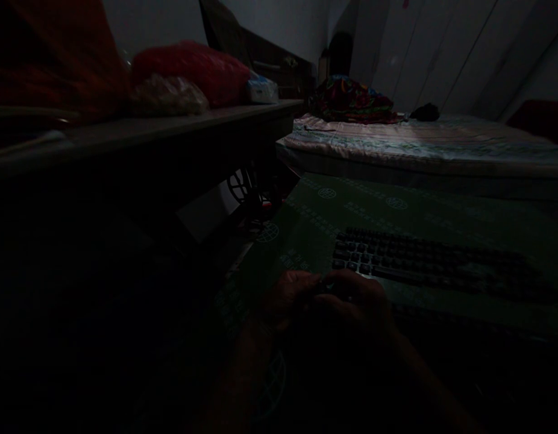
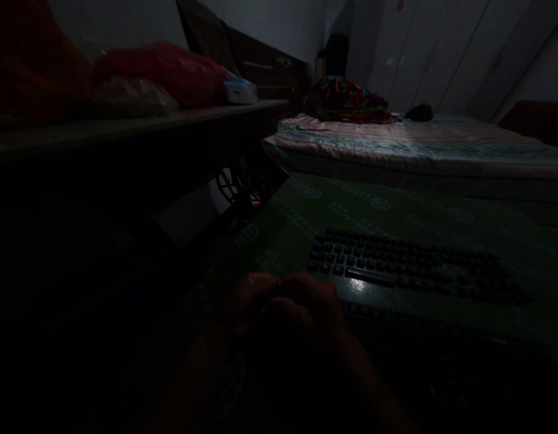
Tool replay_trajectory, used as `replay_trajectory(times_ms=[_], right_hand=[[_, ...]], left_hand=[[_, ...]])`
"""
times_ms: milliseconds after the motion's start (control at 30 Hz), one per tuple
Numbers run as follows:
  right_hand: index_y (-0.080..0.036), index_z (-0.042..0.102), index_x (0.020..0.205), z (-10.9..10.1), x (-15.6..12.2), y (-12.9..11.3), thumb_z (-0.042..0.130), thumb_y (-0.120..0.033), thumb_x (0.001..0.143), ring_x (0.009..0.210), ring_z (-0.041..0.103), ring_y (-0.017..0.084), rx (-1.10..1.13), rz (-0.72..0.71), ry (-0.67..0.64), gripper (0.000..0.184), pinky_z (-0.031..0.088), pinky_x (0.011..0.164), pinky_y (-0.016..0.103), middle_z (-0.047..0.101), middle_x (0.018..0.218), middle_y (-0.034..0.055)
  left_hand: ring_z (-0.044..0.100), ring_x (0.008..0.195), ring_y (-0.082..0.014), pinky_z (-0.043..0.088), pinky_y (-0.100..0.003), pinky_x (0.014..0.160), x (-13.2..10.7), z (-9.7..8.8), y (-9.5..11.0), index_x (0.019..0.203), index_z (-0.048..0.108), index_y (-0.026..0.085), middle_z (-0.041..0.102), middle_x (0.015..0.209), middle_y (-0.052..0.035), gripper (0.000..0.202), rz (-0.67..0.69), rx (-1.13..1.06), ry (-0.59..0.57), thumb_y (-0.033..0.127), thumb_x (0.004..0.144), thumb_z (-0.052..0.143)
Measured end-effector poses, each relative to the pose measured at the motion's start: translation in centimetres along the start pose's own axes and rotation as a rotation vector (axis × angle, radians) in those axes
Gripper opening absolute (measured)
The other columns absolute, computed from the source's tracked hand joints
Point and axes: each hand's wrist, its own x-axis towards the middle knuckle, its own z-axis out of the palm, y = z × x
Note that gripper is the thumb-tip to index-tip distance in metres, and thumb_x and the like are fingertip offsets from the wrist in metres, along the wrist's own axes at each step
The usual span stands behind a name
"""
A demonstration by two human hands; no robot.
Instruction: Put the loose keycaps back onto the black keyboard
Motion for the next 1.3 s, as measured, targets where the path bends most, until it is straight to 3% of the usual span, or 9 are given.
replay_trajectory(times_ms=[433, 1300], right_hand=[[-0.020, 0.067, 0.081, -0.21, -0.02, 0.38, 0.070, -0.031, 0.070, 0.057, 0.061, 0.012, 0.010, -0.046, -0.017, 0.016, 0.047, 0.051, 0.019, 0.067, 0.066, -0.0008], [-0.020, 0.068, 0.088, -0.17, 0.16, 0.83, 0.062, -0.027, 0.077, 0.068, 0.065, 0.014, -0.064, -0.135, -0.064, 0.015, 0.050, 0.061, 0.022, 0.072, 0.078, 0.0023]], left_hand=[[0.042, 0.037, -0.0050, 0.027, -0.018, 0.038, -0.07, 0.11, 0.07, 0.052, 0.059, 0.011, 0.051, 0.043, 0.0033, 0.038, 0.049, 0.054, 0.042, 0.042, 0.051, 0.081], [0.048, 0.043, -0.0072, 0.035, -0.019, 0.044, 0.27, -0.13, 0.32, 0.054, 0.063, 0.012, 0.057, 0.047, 0.0022, 0.032, 0.111, 0.142, 0.177, 0.036, 0.048, 0.082]])
